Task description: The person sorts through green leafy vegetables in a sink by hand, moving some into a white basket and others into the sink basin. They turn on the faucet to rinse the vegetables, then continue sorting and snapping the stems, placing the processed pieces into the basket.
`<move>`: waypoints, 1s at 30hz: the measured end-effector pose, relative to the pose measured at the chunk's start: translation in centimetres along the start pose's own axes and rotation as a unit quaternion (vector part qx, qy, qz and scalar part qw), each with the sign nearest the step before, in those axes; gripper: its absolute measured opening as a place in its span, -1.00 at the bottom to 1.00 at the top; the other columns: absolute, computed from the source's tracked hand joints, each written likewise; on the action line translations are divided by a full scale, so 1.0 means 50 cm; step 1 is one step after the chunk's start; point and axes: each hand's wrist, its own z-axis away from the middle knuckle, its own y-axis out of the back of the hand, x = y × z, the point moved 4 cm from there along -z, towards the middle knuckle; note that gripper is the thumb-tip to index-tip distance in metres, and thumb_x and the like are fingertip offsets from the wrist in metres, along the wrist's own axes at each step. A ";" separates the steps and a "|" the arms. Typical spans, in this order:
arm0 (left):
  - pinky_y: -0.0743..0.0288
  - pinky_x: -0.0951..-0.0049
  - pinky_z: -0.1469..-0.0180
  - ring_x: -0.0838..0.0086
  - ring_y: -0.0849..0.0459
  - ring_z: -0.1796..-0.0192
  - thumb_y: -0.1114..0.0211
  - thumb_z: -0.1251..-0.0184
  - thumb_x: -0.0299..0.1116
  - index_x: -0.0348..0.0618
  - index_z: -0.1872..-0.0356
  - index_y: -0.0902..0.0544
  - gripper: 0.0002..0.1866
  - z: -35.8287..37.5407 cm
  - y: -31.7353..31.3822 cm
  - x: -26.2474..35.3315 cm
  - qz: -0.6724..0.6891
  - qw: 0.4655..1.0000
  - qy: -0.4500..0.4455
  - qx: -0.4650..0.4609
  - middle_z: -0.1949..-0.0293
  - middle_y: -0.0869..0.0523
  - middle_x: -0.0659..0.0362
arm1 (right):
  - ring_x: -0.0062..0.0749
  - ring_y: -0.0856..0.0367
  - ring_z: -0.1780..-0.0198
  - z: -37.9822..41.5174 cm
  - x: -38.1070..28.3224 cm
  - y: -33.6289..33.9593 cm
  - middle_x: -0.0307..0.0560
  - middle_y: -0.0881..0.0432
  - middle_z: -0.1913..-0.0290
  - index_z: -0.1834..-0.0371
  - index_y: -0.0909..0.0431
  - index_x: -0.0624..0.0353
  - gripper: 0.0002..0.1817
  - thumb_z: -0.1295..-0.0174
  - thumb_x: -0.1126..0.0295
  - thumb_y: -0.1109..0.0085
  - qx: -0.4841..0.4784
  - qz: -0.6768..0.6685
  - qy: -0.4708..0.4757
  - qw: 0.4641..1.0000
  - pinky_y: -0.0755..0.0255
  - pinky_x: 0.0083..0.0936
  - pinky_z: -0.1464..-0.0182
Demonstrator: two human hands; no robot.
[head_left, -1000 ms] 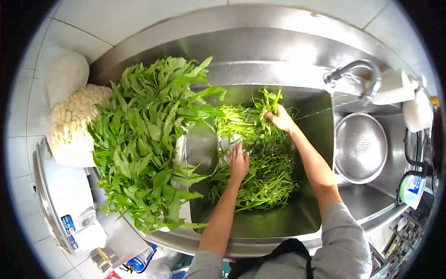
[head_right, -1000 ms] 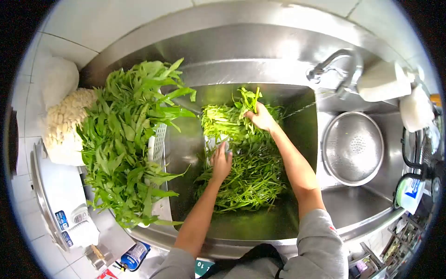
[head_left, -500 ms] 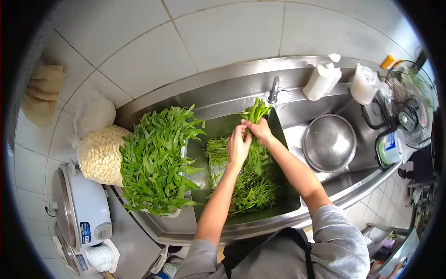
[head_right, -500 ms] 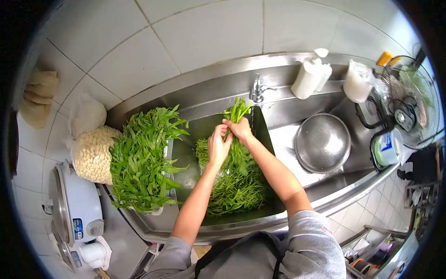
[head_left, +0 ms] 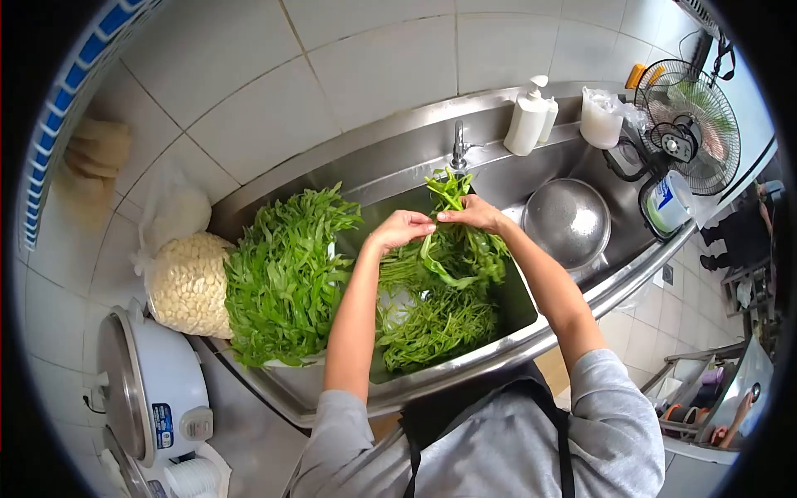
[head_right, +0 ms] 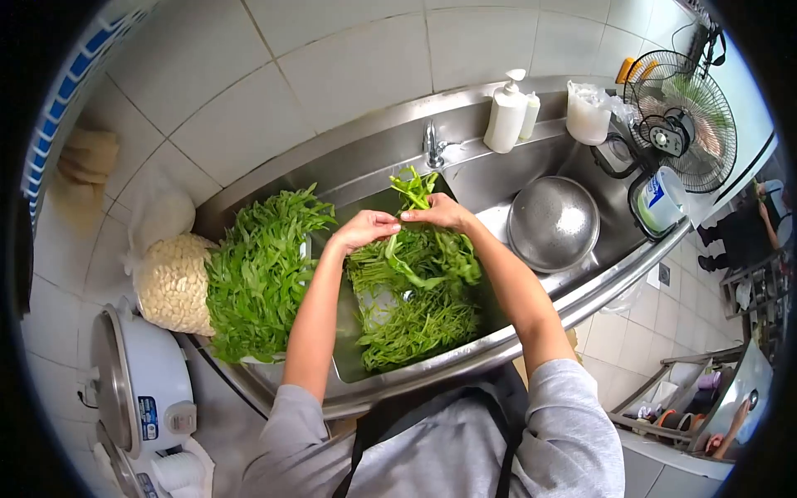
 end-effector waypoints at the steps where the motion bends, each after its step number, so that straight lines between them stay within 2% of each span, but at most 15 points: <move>1: -0.37 0.70 0.31 0.75 -0.50 0.36 -0.29 -0.18 -0.29 -0.24 0.20 -0.62 -0.74 0.006 0.006 0.008 -0.008 1.000 -0.015 -0.007 0.38 -0.63 0.35 | -0.58 -0.49 0.34 0.010 -0.007 0.002 -0.19 -0.58 0.38 0.27 -0.55 0.28 -0.48 0.10 0.04 -0.40 -0.002 0.026 -0.005 1.000 -0.38 -0.58 0.28; 6: -0.40 0.63 0.11 0.66 -0.53 0.23 -0.24 -0.22 -0.32 -0.25 0.04 -0.57 -0.67 0.032 0.008 0.022 -0.066 0.997 -0.048 -0.013 0.27 -0.67 0.26 | -0.62 -0.40 0.46 0.019 0.008 0.010 -0.29 -0.47 0.52 0.35 -0.53 0.21 -0.50 0.10 -0.02 -0.37 -0.020 0.068 -0.051 0.996 -0.29 -0.63 0.40; 8: -0.42 0.61 0.09 0.66 -0.54 0.23 -0.22 -0.23 -0.36 -0.28 -0.02 -0.52 -0.64 0.030 0.004 0.009 -0.036 0.997 -0.044 -0.049 0.24 -0.66 0.25 | -0.68 -0.28 0.54 0.039 -0.034 0.001 -0.37 -0.34 0.60 0.39 -0.49 0.14 -0.59 0.02 0.02 -0.31 0.042 -0.037 -0.039 0.998 -0.17 -0.69 0.48; 9: -0.43 0.59 0.08 0.63 -0.55 0.22 -0.21 -0.23 -0.40 -0.30 -0.05 -0.47 -0.62 0.037 0.004 0.010 -0.034 0.995 -0.046 -0.086 0.22 -0.65 0.24 | -0.73 -0.22 0.58 0.024 -0.022 0.005 -0.41 -0.29 0.62 0.39 -0.46 0.09 -0.68 -0.04 0.08 -0.25 0.028 -0.069 -0.028 0.997 -0.09 -0.72 0.53; 12: -0.45 0.58 0.15 0.61 -0.58 0.28 -0.28 -0.13 -0.38 -0.31 0.02 -0.53 -0.62 0.047 0.021 -0.004 -0.142 0.987 -0.043 0.058 0.28 -0.67 0.15 | -0.73 -0.17 0.61 0.009 -0.021 0.018 -0.43 -0.31 0.64 0.50 -0.47 0.03 -0.79 -0.05 0.17 -0.21 0.029 -0.147 -0.034 0.988 -0.05 -0.72 0.52; 13: -0.46 0.52 0.11 0.52 -0.61 0.20 -0.26 -0.13 -0.39 -0.24 0.06 -0.56 -0.67 0.048 0.027 -0.016 -0.129 0.989 -0.020 0.069 0.24 -0.68 0.10 | -0.72 -0.17 0.64 0.014 -0.027 0.022 -0.42 -0.29 0.66 0.51 -0.44 0.02 -0.80 -0.08 0.19 -0.19 0.027 -0.145 -0.041 0.988 -0.04 -0.71 0.57; 14: -0.46 0.52 0.11 0.52 -0.61 0.20 -0.26 -0.13 -0.39 -0.24 0.06 -0.56 -0.67 0.047 0.028 -0.025 -0.130 0.989 -0.015 0.074 0.24 -0.68 0.10 | -0.71 -0.17 0.68 0.016 -0.034 0.027 -0.42 -0.26 0.68 0.53 -0.40 0.01 -0.80 -0.10 0.21 -0.17 0.025 -0.144 -0.048 0.988 -0.04 -0.69 0.61; 16: -0.46 0.50 0.11 0.53 -0.60 0.19 -0.24 -0.14 -0.40 -0.21 0.07 -0.57 -0.70 0.066 0.031 -0.010 -0.208 0.958 -0.031 0.194 0.28 -0.68 0.12 | -0.71 -0.16 0.71 0.003 -0.024 0.036 -0.42 -0.24 0.71 0.53 -0.39 0.02 -0.79 -0.12 0.21 -0.15 0.014 -0.162 -0.049 0.985 -0.06 -0.68 0.66; 18: -0.45 0.44 0.17 0.35 -0.61 0.24 -0.18 -0.16 -0.40 -0.21 0.22 -0.62 -0.80 0.084 0.010 0.030 -0.255 0.877 -0.197 0.357 0.26 -0.65 0.10 | -0.71 -0.16 0.71 -0.005 -0.012 0.041 -0.43 -0.23 0.71 0.51 -0.39 0.02 -0.80 -0.13 0.21 -0.13 -0.004 -0.193 -0.060 0.979 -0.07 -0.69 0.67; 20: -0.44 0.42 0.21 0.35 -0.60 0.27 -0.18 -0.16 -0.40 -0.21 0.27 -0.63 -0.83 0.106 -0.030 0.090 -0.206 0.868 -0.195 0.407 0.29 -0.63 0.09 | -0.71 -0.15 0.72 -0.011 -0.005 0.042 -0.45 -0.21 0.71 0.47 -0.41 0.01 -0.82 -0.16 0.20 -0.10 -0.026 -0.201 -0.066 0.977 -0.08 -0.69 0.68; 24: -0.44 0.46 0.27 0.42 -0.59 0.35 -0.24 -0.10 -0.40 -0.23 0.24 -0.61 -0.80 0.088 -0.075 0.103 -0.262 0.877 -0.161 0.369 0.35 -0.65 0.12 | -0.70 -0.21 0.70 -0.010 -0.022 0.028 -0.44 -0.24 0.71 0.43 -0.44 0.01 -0.83 -0.13 0.20 -0.14 -0.084 -0.262 -0.089 0.957 -0.22 -0.66 0.65; 25: -0.45 0.51 0.27 0.51 -0.58 0.38 -0.26 -0.10 -0.41 -0.26 0.21 -0.60 -0.78 0.078 -0.078 0.095 -0.225 0.898 -0.134 0.354 0.41 -0.66 0.14 | -0.70 -0.20 0.72 -0.010 -0.026 0.023 -0.45 -0.23 0.71 0.37 -0.43 -0.02 -0.85 -0.15 0.20 -0.10 -0.096 -0.272 -0.098 0.952 -0.22 -0.68 0.66; 26: -0.45 0.51 0.27 0.51 -0.58 0.38 -0.26 -0.10 -0.41 -0.26 0.21 -0.60 -0.78 0.076 -0.076 0.090 -0.228 0.897 -0.131 0.357 0.41 -0.66 0.14 | -0.69 -0.19 0.73 -0.009 -0.027 0.019 -0.46 -0.21 0.70 0.31 -0.41 -0.05 -0.87 -0.18 0.20 -0.05 -0.106 -0.285 -0.107 0.947 -0.23 -0.69 0.67; 28: -0.46 0.57 0.26 0.61 -0.57 0.36 -0.25 -0.12 -0.43 -0.30 0.20 -0.59 -0.77 0.066 -0.074 0.073 -0.141 0.940 -0.074 0.302 0.43 -0.66 0.18 | -0.71 -0.21 0.73 -0.010 -0.033 0.010 -0.47 -0.23 0.70 0.31 -0.40 -0.06 -0.81 -0.19 0.12 -0.08 -0.135 -0.296 -0.112 0.939 -0.25 -0.67 0.67; 30: -0.45 0.62 0.23 0.67 -0.55 0.36 -0.21 -0.19 -0.41 -0.34 0.17 -0.59 -0.76 0.072 -0.068 0.072 -0.067 0.950 -0.093 0.289 0.38 -0.66 0.23 | -0.73 -0.23 0.71 -0.011 -0.032 0.011 -0.46 -0.25 0.70 0.32 -0.39 -0.08 -0.73 -0.19 0.00 -0.08 -0.128 -0.248 -0.125 0.952 -0.26 -0.67 0.65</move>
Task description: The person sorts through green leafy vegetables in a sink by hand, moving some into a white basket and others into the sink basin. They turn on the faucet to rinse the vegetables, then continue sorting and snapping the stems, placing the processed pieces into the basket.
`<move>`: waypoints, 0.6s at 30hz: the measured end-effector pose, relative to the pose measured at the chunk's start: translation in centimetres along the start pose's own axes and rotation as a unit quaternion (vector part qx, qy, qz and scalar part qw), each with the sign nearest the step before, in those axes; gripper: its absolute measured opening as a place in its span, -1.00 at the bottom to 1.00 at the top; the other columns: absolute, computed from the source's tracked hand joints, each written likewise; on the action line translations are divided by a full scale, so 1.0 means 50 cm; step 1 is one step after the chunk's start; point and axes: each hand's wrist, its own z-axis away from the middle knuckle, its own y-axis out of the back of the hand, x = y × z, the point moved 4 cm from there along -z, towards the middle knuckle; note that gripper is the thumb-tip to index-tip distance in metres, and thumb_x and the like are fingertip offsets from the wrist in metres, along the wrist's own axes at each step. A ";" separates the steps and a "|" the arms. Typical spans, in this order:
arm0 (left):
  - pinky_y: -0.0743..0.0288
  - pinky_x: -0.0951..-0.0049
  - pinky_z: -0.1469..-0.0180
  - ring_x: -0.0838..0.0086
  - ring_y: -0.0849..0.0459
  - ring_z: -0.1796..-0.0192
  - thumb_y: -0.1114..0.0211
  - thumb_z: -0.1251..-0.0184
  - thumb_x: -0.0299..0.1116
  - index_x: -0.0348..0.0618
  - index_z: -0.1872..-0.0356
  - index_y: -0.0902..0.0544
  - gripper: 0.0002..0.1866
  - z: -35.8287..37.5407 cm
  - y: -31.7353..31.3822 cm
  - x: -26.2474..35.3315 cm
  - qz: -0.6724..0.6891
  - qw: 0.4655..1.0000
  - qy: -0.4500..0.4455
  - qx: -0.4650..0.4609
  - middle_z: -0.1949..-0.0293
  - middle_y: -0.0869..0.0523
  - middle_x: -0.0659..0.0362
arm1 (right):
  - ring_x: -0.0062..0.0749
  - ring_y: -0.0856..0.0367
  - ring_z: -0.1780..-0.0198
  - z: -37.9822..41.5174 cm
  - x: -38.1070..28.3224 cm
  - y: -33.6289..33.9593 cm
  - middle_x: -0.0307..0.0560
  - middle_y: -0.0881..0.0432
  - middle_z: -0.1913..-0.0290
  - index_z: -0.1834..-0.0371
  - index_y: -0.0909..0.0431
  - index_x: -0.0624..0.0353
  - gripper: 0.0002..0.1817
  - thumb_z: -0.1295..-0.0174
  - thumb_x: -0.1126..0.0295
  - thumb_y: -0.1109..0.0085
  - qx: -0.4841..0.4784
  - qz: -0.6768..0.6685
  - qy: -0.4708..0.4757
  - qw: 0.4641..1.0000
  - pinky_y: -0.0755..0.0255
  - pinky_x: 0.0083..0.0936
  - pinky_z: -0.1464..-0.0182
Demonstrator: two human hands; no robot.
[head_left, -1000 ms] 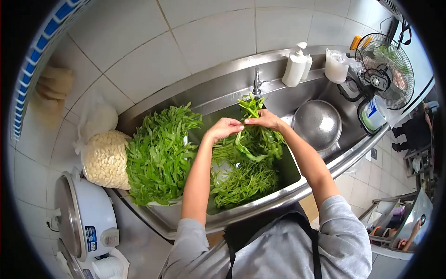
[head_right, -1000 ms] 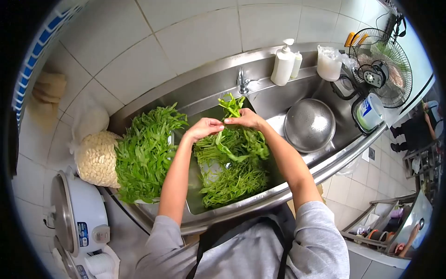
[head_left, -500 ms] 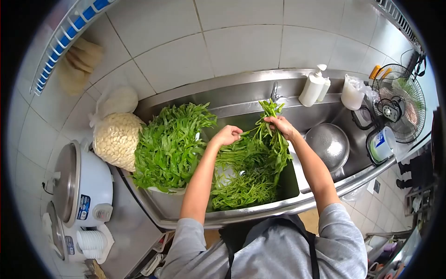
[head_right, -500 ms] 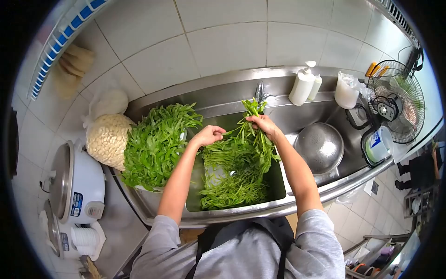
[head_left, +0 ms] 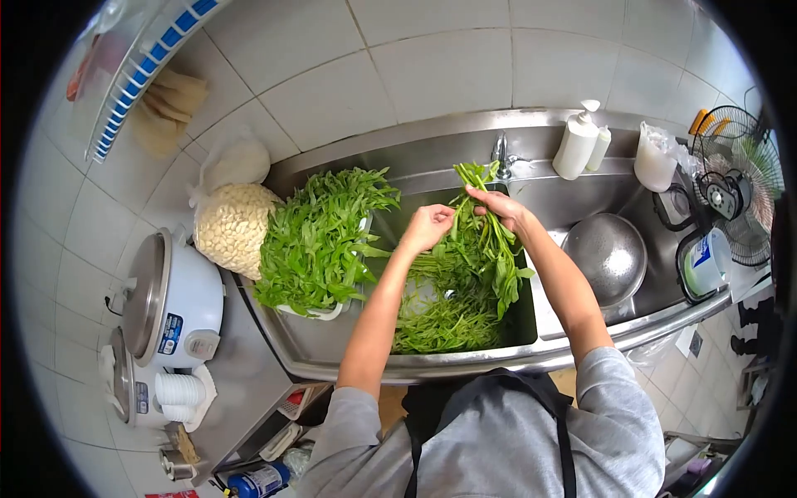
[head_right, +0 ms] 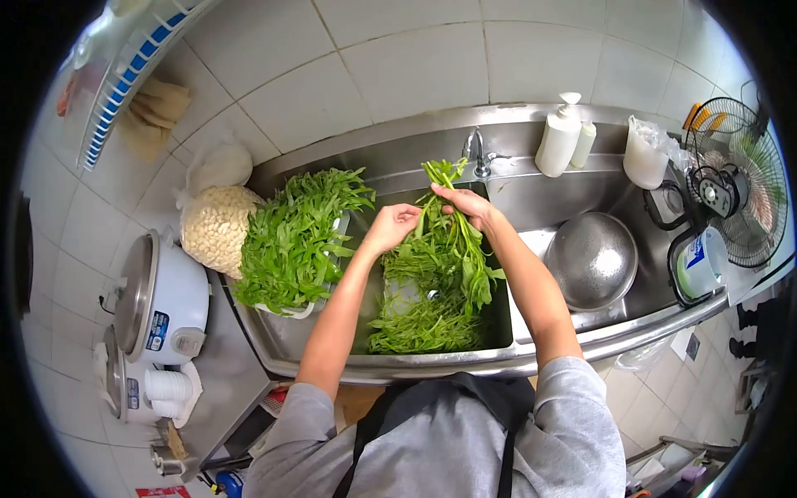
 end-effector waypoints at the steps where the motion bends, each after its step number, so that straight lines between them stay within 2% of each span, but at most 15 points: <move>1: -0.44 0.63 0.23 0.67 -0.55 0.36 -0.18 -0.22 -0.40 -0.33 0.16 -0.59 -0.76 0.007 0.005 0.006 0.020 0.999 0.025 -0.012 0.37 -0.66 0.23 | -0.74 -0.23 0.70 -0.002 -0.002 0.004 -0.46 -0.28 0.69 0.35 -0.38 -0.09 -0.67 -0.17 -0.08 -0.07 -0.010 0.034 0.004 0.999 -0.25 -0.69 0.64; 3: -0.42 0.63 0.23 0.65 -0.55 0.36 -0.06 -0.31 -0.37 -0.29 0.09 -0.56 -0.74 0.019 0.017 0.012 0.030 0.995 0.072 -0.060 0.39 -0.64 0.23 | -0.74 -0.23 0.70 0.001 -0.009 0.004 -0.46 -0.29 0.69 0.34 -0.38 -0.10 -0.68 -0.17 -0.07 -0.08 -0.023 0.042 0.015 0.999 -0.25 -0.70 0.64; 6: -0.41 0.61 0.24 0.63 -0.54 0.40 -0.01 -0.34 -0.39 -0.28 0.04 -0.53 -0.73 0.034 0.029 0.018 0.070 0.991 0.069 -0.087 0.45 -0.61 0.25 | -0.76 -0.23 0.68 0.008 -0.014 -0.012 -0.45 -0.32 0.67 0.36 -0.40 -0.09 -0.68 -0.13 -0.06 -0.13 -0.048 0.068 0.025 0.996 -0.22 -0.72 0.64; 7: -0.43 0.61 0.31 0.63 -0.54 0.45 -0.06 -0.31 -0.42 -0.31 0.04 -0.52 -0.74 0.033 0.033 0.018 0.072 0.992 0.053 -0.086 0.45 -0.59 0.27 | -0.76 -0.23 0.68 0.008 -0.019 -0.018 -0.44 -0.33 0.67 0.38 -0.42 -0.06 -0.67 -0.12 -0.05 -0.15 -0.034 0.098 0.045 0.994 -0.20 -0.73 0.64; 10: -0.44 0.58 0.32 0.61 -0.54 0.47 -0.08 -0.32 -0.39 -0.32 0.05 -0.52 -0.73 0.034 0.035 0.010 0.078 0.990 0.055 -0.106 0.45 -0.60 0.25 | -0.76 -0.24 0.67 0.008 -0.030 -0.038 -0.40 -0.34 0.68 0.38 -0.48 0.02 -0.68 -0.09 0.02 -0.21 0.006 0.126 0.080 0.989 -0.18 -0.74 0.63; 11: -0.44 0.58 0.27 0.65 -0.52 0.47 -0.11 -0.31 -0.27 -0.29 0.06 -0.53 -0.69 0.033 0.033 0.005 0.077 0.988 0.064 -0.114 0.47 -0.60 0.25 | -0.74 -0.25 0.68 0.009 -0.029 -0.044 -0.39 -0.34 0.68 0.38 -0.48 0.03 -0.68 -0.09 0.03 -0.21 -0.003 0.129 0.071 0.989 -0.20 -0.74 0.64; 12: -0.44 0.58 0.27 0.65 -0.52 0.47 -0.11 -0.31 -0.27 -0.29 0.06 -0.53 -0.69 0.036 0.031 -0.002 0.077 0.988 0.064 -0.117 0.47 -0.60 0.25 | -0.73 -0.26 0.68 0.010 -0.026 -0.049 -0.38 -0.35 0.68 0.38 -0.49 0.05 -0.68 -0.09 0.03 -0.21 -0.011 0.131 0.061 0.990 -0.21 -0.73 0.64; 14: -0.46 0.60 0.30 0.66 -0.53 0.48 -0.17 -0.27 -0.21 -0.30 0.11 -0.53 -0.66 0.035 0.031 -0.013 0.159 0.980 0.065 -0.103 0.42 -0.61 0.24 | -0.71 -0.29 0.70 0.013 -0.026 -0.055 -0.35 -0.37 0.69 0.37 -0.51 0.11 -0.64 -0.08 0.03 -0.23 0.006 0.132 0.054 0.990 -0.26 -0.70 0.66; 18: -0.47 0.59 0.30 0.63 -0.58 0.42 -0.18 -0.26 -0.20 -0.27 0.20 -0.55 -0.70 0.034 0.027 -0.026 0.178 0.971 0.091 -0.129 0.36 -0.61 0.23 | -0.70 -0.30 0.69 0.017 -0.025 -0.059 -0.33 -0.38 0.70 0.38 -0.52 0.17 -0.60 -0.05 0.01 -0.24 0.030 0.161 0.040 0.986 -0.25 -0.70 0.66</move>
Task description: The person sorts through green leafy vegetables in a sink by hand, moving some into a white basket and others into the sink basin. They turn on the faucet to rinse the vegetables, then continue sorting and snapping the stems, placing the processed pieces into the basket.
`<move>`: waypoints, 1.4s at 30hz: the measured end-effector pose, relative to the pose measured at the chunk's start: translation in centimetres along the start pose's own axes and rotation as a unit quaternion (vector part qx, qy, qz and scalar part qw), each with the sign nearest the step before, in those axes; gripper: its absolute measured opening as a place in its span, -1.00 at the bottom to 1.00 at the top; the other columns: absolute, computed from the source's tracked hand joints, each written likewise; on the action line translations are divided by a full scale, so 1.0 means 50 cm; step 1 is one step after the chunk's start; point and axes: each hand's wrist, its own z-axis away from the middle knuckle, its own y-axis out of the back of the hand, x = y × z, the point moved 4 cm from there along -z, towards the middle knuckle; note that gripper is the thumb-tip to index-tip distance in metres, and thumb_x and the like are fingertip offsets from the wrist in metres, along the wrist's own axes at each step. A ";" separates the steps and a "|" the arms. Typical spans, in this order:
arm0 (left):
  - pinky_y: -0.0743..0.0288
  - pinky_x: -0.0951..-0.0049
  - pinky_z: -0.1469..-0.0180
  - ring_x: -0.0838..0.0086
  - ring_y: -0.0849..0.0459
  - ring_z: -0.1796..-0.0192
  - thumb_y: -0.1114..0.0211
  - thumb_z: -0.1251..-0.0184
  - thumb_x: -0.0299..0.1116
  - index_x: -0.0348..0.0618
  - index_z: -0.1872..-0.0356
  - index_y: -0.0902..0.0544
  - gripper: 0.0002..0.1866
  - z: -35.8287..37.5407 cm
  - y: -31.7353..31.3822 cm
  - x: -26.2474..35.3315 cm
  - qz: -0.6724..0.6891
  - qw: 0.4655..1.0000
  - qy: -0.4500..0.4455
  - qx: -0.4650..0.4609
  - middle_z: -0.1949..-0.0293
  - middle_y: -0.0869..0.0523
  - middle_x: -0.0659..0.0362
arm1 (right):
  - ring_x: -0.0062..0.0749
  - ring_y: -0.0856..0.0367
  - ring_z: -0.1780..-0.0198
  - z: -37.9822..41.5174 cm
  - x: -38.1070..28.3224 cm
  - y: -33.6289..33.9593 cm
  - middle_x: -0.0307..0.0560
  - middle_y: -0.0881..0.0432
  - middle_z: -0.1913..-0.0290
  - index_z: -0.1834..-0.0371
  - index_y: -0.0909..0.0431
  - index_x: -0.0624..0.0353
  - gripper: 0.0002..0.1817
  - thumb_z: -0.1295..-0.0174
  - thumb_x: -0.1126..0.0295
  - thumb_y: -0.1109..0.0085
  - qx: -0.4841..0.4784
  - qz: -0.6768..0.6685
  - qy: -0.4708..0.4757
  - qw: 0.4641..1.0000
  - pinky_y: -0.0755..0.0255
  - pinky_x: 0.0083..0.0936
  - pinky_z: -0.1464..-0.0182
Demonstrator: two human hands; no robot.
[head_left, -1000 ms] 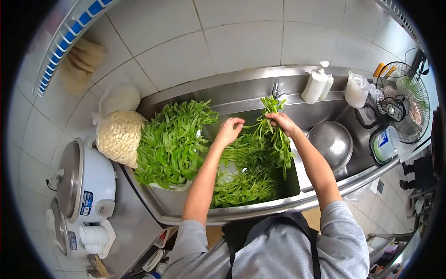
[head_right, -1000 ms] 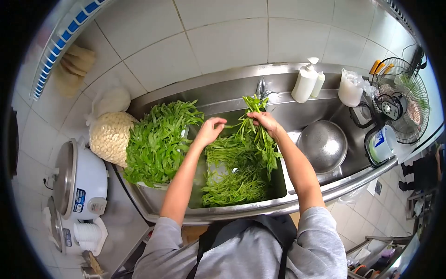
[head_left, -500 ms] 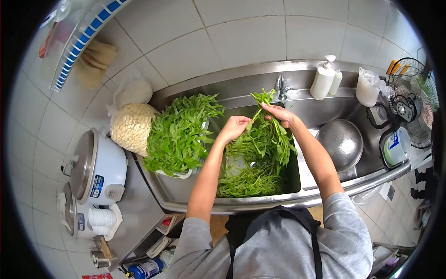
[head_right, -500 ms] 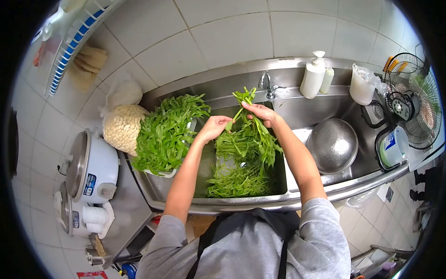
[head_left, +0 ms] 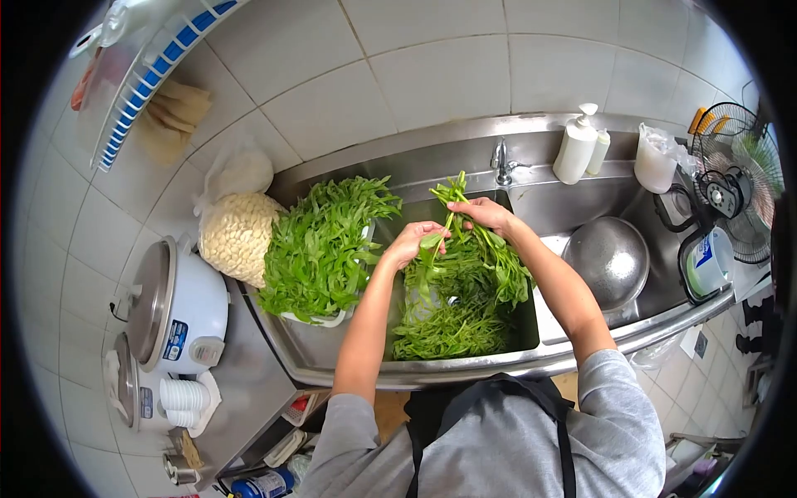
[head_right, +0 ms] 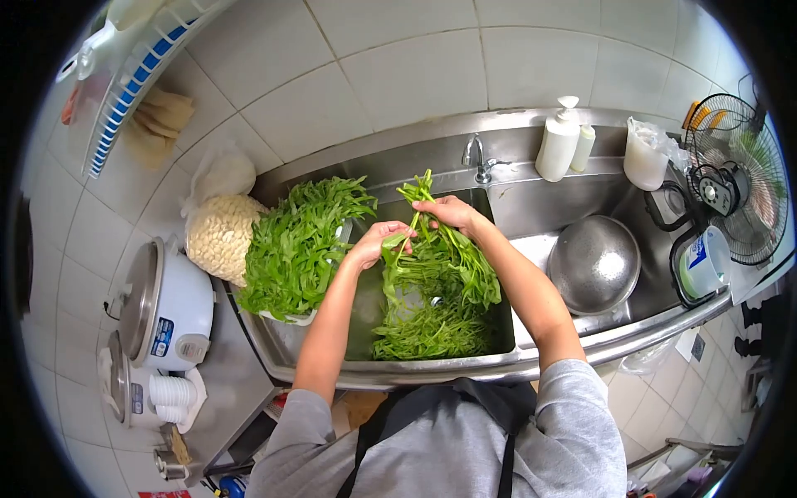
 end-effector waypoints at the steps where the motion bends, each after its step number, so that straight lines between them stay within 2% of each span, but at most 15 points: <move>1: -0.47 0.54 0.28 0.56 -0.60 0.39 -0.12 -0.30 -0.24 -0.25 0.22 -0.54 -0.75 -0.007 0.000 -0.005 0.015 1.000 -0.018 -0.009 0.37 -0.61 0.19 | -0.70 -0.29 0.69 -0.010 0.005 0.001 -0.32 -0.38 0.69 0.38 -0.53 0.18 -0.59 -0.04 0.00 -0.25 0.002 0.012 0.023 1.000 -0.23 -0.69 0.66; 8: -0.45 0.58 0.35 0.51 -0.60 0.42 -0.05 -0.29 -0.24 -0.14 0.39 -0.46 -0.81 -0.027 0.000 -0.026 0.134 0.990 -0.028 0.022 0.51 -0.55 0.22 | -0.73 -0.27 0.62 0.022 -0.009 -0.007 -0.36 -0.38 0.64 0.39 -0.51 0.10 -0.64 -0.09 0.01 -0.21 0.008 -0.019 0.026 0.999 -0.18 -0.73 0.54; 10: -0.44 0.59 0.41 0.51 -0.60 0.45 -0.03 -0.26 -0.28 -0.13 0.46 -0.45 -0.82 -0.042 -0.004 -0.031 0.148 0.988 -0.032 0.005 0.52 -0.54 0.22 | -0.75 -0.25 0.59 0.011 -0.011 -0.006 -0.40 -0.37 0.63 0.41 -0.49 0.09 -0.70 -0.13 0.08 -0.20 0.021 -0.007 0.170 0.985 -0.13 -0.74 0.51; 13: -0.40 0.56 0.58 0.50 -0.56 0.60 -0.03 -0.26 -0.31 -0.13 0.57 -0.42 -0.77 -0.069 0.016 -0.074 0.161 0.974 0.089 0.135 0.55 -0.54 0.19 | -0.74 -0.24 0.58 -0.002 0.007 -0.005 -0.41 -0.38 0.62 0.36 -0.52 0.11 -0.70 -0.07 0.11 -0.26 0.086 0.036 0.214 0.972 -0.16 -0.72 0.51; 14: -0.40 0.56 0.58 0.50 -0.56 0.60 -0.03 -0.26 -0.31 -0.13 0.57 -0.42 -0.77 -0.074 0.023 -0.095 0.161 0.974 0.090 0.133 0.55 -0.54 0.19 | -0.74 -0.23 0.58 -0.004 0.015 -0.007 -0.41 -0.39 0.61 0.35 -0.52 0.12 -0.70 -0.07 0.12 -0.26 0.121 0.063 0.214 0.967 -0.16 -0.71 0.51; 16: -0.37 0.56 0.65 0.50 -0.51 0.69 -0.03 -0.29 -0.30 -0.15 0.52 -0.44 -0.78 -0.060 0.037 -0.102 0.252 0.939 -0.004 0.233 0.55 -0.54 0.16 | -0.74 -0.24 0.58 0.003 0.009 -0.002 -0.41 -0.39 0.61 0.34 -0.54 0.13 -0.69 -0.05 0.12 -0.27 0.139 0.021 0.220 0.965 -0.18 -0.70 0.50; 18: -0.40 0.57 0.60 0.57 -0.48 0.62 -0.01 -0.33 -0.27 -0.15 0.43 -0.47 -0.79 -0.046 0.046 -0.106 0.240 0.938 0.015 0.251 0.55 -0.52 0.21 | -0.77 -0.23 0.57 0.013 0.014 0.013 -0.44 -0.39 0.57 0.37 -0.53 0.10 -0.73 -0.08 0.14 -0.26 0.152 -0.016 0.174 0.973 -0.14 -0.74 0.51; 20: -0.42 0.57 0.47 0.62 -0.44 0.52 -0.02 -0.34 -0.21 -0.18 0.31 -0.50 -0.76 -0.029 0.061 -0.079 0.147 0.945 -0.063 0.284 0.55 -0.49 0.29 | -0.76 -0.21 0.60 -0.017 0.041 0.033 -0.43 -0.33 0.65 0.41 -0.53 0.09 -0.71 -0.08 0.09 -0.25 0.115 -0.023 0.144 0.983 -0.10 -0.73 0.53; 22: -0.39 0.54 0.28 0.65 -0.43 0.43 -0.16 -0.27 -0.14 -0.26 0.22 -0.56 -0.67 -0.017 0.060 -0.012 -0.073 0.966 -0.078 0.235 0.50 -0.51 0.31 | -0.77 -0.21 0.61 -0.003 0.035 0.031 -0.43 -0.32 0.66 0.42 -0.53 0.07 -0.70 -0.08 0.06 -0.23 0.094 -0.030 0.121 0.988 -0.10 -0.74 0.55; 25: -0.37 0.54 0.28 0.65 -0.46 0.38 -0.28 -0.16 -0.14 -0.23 0.27 -0.62 -0.67 -0.021 0.008 0.039 -0.215 0.961 -0.124 0.126 0.42 -0.62 0.25 | -0.77 -0.23 0.61 0.008 0.023 0.017 -0.43 -0.35 0.63 0.38 -0.51 0.05 -0.73 -0.11 0.09 -0.22 0.043 -0.045 0.094 0.994 -0.13 -0.75 0.59; 28: -0.38 0.53 0.31 0.66 -0.46 0.42 -0.31 -0.12 -0.15 -0.23 0.35 -0.65 -0.70 -0.042 0.003 0.041 -0.271 0.960 -0.049 0.057 0.48 -0.63 0.26 | -0.76 -0.22 0.64 0.015 0.010 0.010 -0.42 -0.33 0.66 0.40 -0.50 0.02 -0.73 -0.11 0.07 -0.21 0.019 -0.023 0.058 0.998 -0.12 -0.74 0.64; 30: -0.39 0.52 0.32 0.66 -0.47 0.44 -0.34 -0.08 -0.16 -0.24 0.41 -0.66 -0.70 -0.037 0.005 0.051 -0.242 0.967 -0.053 0.049 0.51 -0.64 0.26 | -0.75 -0.25 0.59 0.014 0.015 0.025 -0.42 -0.35 0.62 0.38 -0.50 0.02 -0.72 -0.10 0.07 -0.23 -0.011 -0.004 0.038 0.999 -0.17 -0.72 0.57; 33: -0.41 0.56 0.21 0.67 -0.54 0.35 -0.34 -0.10 -0.21 -0.25 0.35 -0.68 -0.72 -0.026 0.020 0.050 -0.258 0.966 0.033 0.012 0.41 -0.69 0.24 | -0.73 -0.33 0.44 0.008 0.034 0.037 -0.37 -0.43 0.49 0.32 -0.48 0.10 -0.63 0.03 0.12 -0.37 -0.110 0.125 0.052 0.985 -0.21 -0.71 0.40; 37: -0.42 0.51 0.15 0.63 -0.56 0.33 -0.35 -0.08 -0.16 -0.21 0.32 -0.69 -0.70 -0.014 0.027 0.053 -0.317 0.946 0.068 -0.024 0.40 -0.69 0.22 | -0.43 -0.53 0.38 0.001 0.057 0.066 -0.14 -0.59 0.44 0.37 -0.57 0.30 -0.52 0.26 0.16 -0.48 -0.070 0.379 0.001 0.923 -0.39 -0.49 0.27; 42: -0.43 0.51 0.16 0.63 -0.56 0.34 -0.34 -0.09 -0.14 -0.21 0.29 -0.69 -0.67 -0.014 0.019 0.049 -0.340 0.938 0.060 -0.027 0.39 -0.70 0.21 | -0.41 -0.54 0.40 -0.002 0.039 0.051 -0.12 -0.59 0.49 0.36 -0.56 0.32 -0.54 0.27 0.19 -0.43 -0.015 0.463 0.081 0.883 -0.41 -0.46 0.29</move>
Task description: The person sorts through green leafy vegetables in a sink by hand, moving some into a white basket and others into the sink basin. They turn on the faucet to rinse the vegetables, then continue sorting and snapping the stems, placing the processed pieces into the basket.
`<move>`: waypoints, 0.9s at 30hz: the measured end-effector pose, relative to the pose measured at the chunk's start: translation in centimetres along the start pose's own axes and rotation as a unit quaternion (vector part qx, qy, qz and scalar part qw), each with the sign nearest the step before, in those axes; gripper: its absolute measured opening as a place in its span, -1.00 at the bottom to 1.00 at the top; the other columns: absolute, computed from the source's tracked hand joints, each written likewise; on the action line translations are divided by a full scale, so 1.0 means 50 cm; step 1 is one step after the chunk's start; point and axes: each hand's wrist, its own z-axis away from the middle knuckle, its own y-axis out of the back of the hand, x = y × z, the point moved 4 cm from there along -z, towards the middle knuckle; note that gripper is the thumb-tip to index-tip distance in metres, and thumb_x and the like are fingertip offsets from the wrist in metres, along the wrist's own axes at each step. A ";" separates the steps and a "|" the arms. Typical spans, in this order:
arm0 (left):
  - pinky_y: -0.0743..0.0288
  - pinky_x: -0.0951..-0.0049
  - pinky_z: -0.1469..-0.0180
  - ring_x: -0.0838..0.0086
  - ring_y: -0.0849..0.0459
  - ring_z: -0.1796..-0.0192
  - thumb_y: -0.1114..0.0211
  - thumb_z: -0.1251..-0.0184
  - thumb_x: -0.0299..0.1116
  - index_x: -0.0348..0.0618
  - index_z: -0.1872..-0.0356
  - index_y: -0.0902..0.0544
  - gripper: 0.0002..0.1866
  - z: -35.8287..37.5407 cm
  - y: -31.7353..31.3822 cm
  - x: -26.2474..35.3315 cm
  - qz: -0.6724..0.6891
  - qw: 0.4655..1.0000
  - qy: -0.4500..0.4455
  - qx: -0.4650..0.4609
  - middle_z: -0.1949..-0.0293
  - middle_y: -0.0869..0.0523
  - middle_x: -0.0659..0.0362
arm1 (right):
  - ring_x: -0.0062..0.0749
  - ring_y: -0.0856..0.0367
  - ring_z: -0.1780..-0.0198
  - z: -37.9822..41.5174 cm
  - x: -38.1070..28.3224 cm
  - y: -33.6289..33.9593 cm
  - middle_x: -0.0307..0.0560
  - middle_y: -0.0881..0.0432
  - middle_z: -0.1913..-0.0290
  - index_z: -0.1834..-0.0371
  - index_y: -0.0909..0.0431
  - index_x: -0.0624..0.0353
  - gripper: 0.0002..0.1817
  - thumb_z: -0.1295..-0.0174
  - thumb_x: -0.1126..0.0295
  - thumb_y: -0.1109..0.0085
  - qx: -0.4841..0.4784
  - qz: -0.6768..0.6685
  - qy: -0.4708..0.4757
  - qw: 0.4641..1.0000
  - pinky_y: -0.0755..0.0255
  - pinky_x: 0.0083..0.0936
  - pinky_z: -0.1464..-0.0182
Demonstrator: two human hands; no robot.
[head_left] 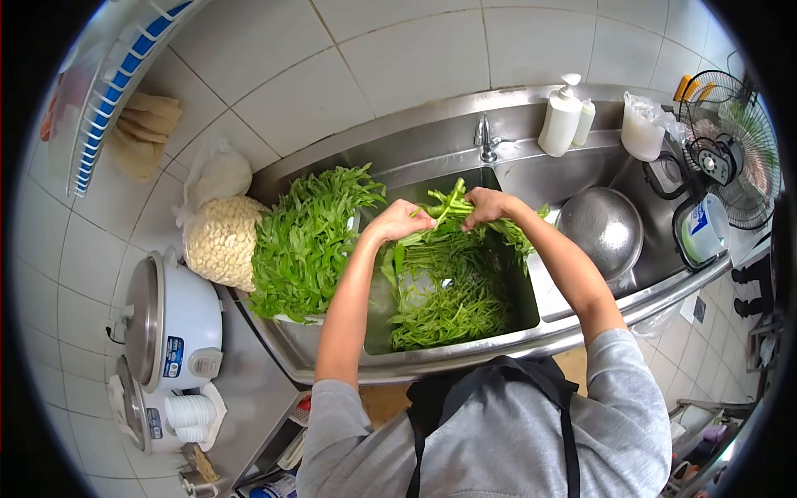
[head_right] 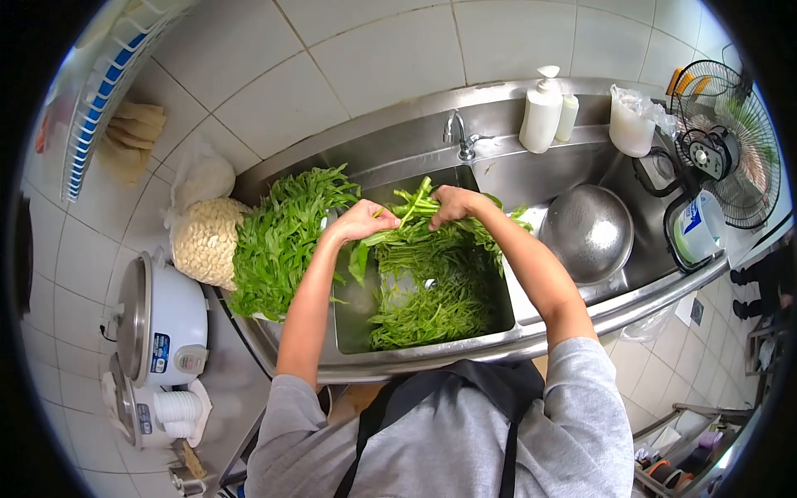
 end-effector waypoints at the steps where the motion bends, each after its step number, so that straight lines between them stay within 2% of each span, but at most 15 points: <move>1: -0.43 0.51 0.18 0.63 -0.56 0.34 -0.34 -0.09 -0.13 -0.22 0.28 -0.68 -0.66 -0.005 -0.002 -0.004 0.017 1.000 -0.005 0.012 0.38 -0.70 0.22 | -0.44 -0.54 0.42 0.003 -0.007 0.006 -0.14 -0.59 0.51 0.37 -0.57 0.30 -0.57 0.25 0.19 -0.41 -0.029 -0.045 -0.017 0.998 -0.40 -0.48 0.31; 2: -0.43 0.51 0.18 0.63 -0.56 0.34 -0.34 -0.09 -0.13 -0.22 0.28 -0.68 -0.66 -0.010 -0.006 -0.008 0.016 1.000 -0.004 0.012 0.38 -0.70 0.22 | -0.47 -0.53 0.44 0.008 -0.015 0.010 -0.17 -0.58 0.53 0.38 -0.57 0.27 -0.59 0.22 0.19 -0.40 -0.058 -0.090 -0.034 0.994 -0.40 -0.50 0.33; 4: -0.44 0.53 0.22 0.64 -0.54 0.37 -0.35 -0.08 -0.11 -0.24 0.27 -0.68 -0.63 -0.014 -0.009 0.005 0.071 0.995 -0.064 0.040 0.39 -0.69 0.24 | -0.54 -0.50 0.49 0.010 -0.019 0.014 -0.22 -0.57 0.57 0.42 -0.57 0.23 -0.66 0.17 0.21 -0.37 -0.064 -0.125 -0.044 0.989 -0.38 -0.53 0.36; 6: -0.44 0.53 0.27 0.64 -0.51 0.43 -0.38 -0.02 -0.08 -0.21 0.31 -0.69 -0.63 -0.022 -0.014 0.003 0.052 0.995 -0.047 0.071 0.46 -0.67 0.25 | -0.58 -0.47 0.52 0.008 -0.023 0.020 -0.25 -0.56 0.59 0.47 -0.57 0.20 -0.71 0.15 0.23 -0.36 -0.074 -0.125 -0.053 0.988 -0.37 -0.53 0.40; 9: -0.47 0.38 0.32 0.35 -0.63 0.47 -0.37 0.10 0.07 0.04 0.40 -0.73 -0.64 -0.031 -0.009 0.010 -0.062 0.982 -0.051 0.171 0.53 -0.66 0.08 | -0.60 -0.45 0.54 0.004 -0.025 0.018 -0.28 -0.54 0.62 0.51 -0.55 0.17 -0.76 0.16 0.28 -0.36 -0.077 -0.149 -0.059 0.984 -0.35 -0.54 0.45; 10: -0.47 0.38 0.32 0.35 -0.63 0.47 -0.37 0.10 0.07 0.04 0.40 -0.73 -0.64 -0.024 -0.012 0.028 -0.061 0.982 -0.050 0.170 0.53 -0.66 0.08 | -0.60 -0.45 0.54 0.004 -0.025 0.016 -0.28 -0.53 0.62 0.50 -0.55 0.17 -0.77 0.16 0.30 -0.36 -0.076 -0.151 -0.059 0.984 -0.35 -0.55 0.47; 12: -0.39 0.46 0.42 0.58 -0.46 0.56 -0.38 0.08 0.06 -0.10 0.39 -0.72 -0.58 -0.014 -0.017 0.049 -0.074 0.978 -0.002 0.197 0.65 -0.57 0.16 | -0.60 -0.45 0.54 0.008 -0.031 0.019 -0.28 -0.53 0.61 0.49 -0.54 0.18 -0.76 0.16 0.30 -0.37 -0.068 -0.156 -0.061 0.984 -0.35 -0.55 0.47; 14: -0.36 0.46 0.48 0.56 -0.43 0.61 -0.37 0.06 0.01 -0.11 0.39 -0.71 -0.62 -0.027 -0.031 0.040 -0.054 0.974 -0.024 0.220 0.69 -0.52 0.17 | -0.60 -0.45 0.54 0.010 -0.031 0.017 -0.28 -0.54 0.60 0.48 -0.54 0.18 -0.75 0.15 0.31 -0.38 -0.059 -0.161 -0.063 0.983 -0.35 -0.56 0.47; 16: -0.49 0.32 0.32 0.27 -0.66 0.43 -0.31 0.04 -0.07 0.04 0.39 -0.72 -0.75 -0.029 -0.031 0.037 -0.032 0.971 0.007 0.236 0.55 -0.66 0.06 | -0.60 -0.47 0.52 0.005 -0.021 0.006 -0.28 -0.55 0.57 0.46 -0.52 0.18 -0.73 0.13 0.31 -0.41 -0.103 -0.276 -0.055 0.954 -0.35 -0.56 0.46; 18: -0.48 0.33 0.36 0.28 -0.65 0.47 -0.29 0.05 -0.15 0.05 0.42 -0.71 -0.80 -0.012 -0.020 0.045 -0.046 0.967 0.006 0.252 0.59 -0.65 0.07 | -0.61 -0.49 0.47 0.003 -0.002 0.001 -0.28 -0.56 0.54 0.46 -0.51 0.16 -0.73 0.11 0.31 -0.42 -0.126 -0.315 -0.048 0.940 -0.37 -0.56 0.41; 20: -0.46 0.33 0.41 0.29 -0.63 0.53 -0.29 0.06 -0.17 0.05 0.45 -0.70 -0.83 0.018 0.001 0.061 -0.100 0.947 -0.005 0.304 0.63 -0.63 0.11 | -0.62 -0.50 0.42 -0.002 0.023 -0.013 -0.27 -0.57 0.53 0.48 -0.51 0.15 -0.74 0.11 0.31 -0.42 -0.140 -0.273 -0.041 0.951 -0.38 -0.56 0.35; 22: -0.38 0.38 0.52 0.37 -0.56 0.61 -0.28 0.05 -0.22 0.05 0.48 -0.69 -0.87 0.032 0.020 0.058 -0.096 0.930 -0.034 0.352 0.67 -0.61 0.15 | -0.62 -0.50 0.39 0.000 0.037 -0.020 -0.27 -0.58 0.52 0.48 -0.51 0.17 -0.74 0.10 0.31 -0.41 -0.127 -0.225 -0.032 0.965 -0.38 -0.56 0.30; 24: -0.35 0.43 0.54 0.43 -0.52 0.64 -0.29 0.05 -0.23 0.03 0.47 -0.69 -0.87 0.051 0.044 0.052 -0.075 0.917 -0.037 0.391 0.68 -0.60 0.16 | -0.61 -0.51 0.39 0.003 0.060 -0.025 -0.26 -0.59 0.50 0.48 -0.52 0.19 -0.75 0.10 0.32 -0.40 -0.114 -0.150 -0.073 0.979 -0.38 -0.54 0.28; 26: -0.37 0.43 0.51 0.42 -0.53 0.62 -0.29 0.05 -0.23 -0.03 0.45 -0.69 -0.84 0.078 0.062 0.032 -0.044 0.913 -0.044 0.403 0.65 -0.61 0.12 | -0.60 -0.51 0.40 -0.006 0.104 -0.034 -0.24 -0.58 0.50 0.44 -0.53 0.21 -0.72 0.10 0.31 -0.42 -0.107 -0.196 -0.065 0.973 -0.41 -0.53 0.30; 27: -0.39 0.42 0.49 0.39 -0.56 0.60 -0.29 0.05 -0.23 -0.04 0.45 -0.69 -0.83 0.094 0.068 0.015 -0.056 0.912 -0.040 0.404 0.63 -0.63 0.11 | -0.60 -0.51 0.42 -0.014 0.138 -0.033 -0.24 -0.58 0.50 0.43 -0.52 0.21 -0.71 0.11 0.30 -0.42 -0.062 -0.278 -0.102 0.953 -0.42 -0.55 0.32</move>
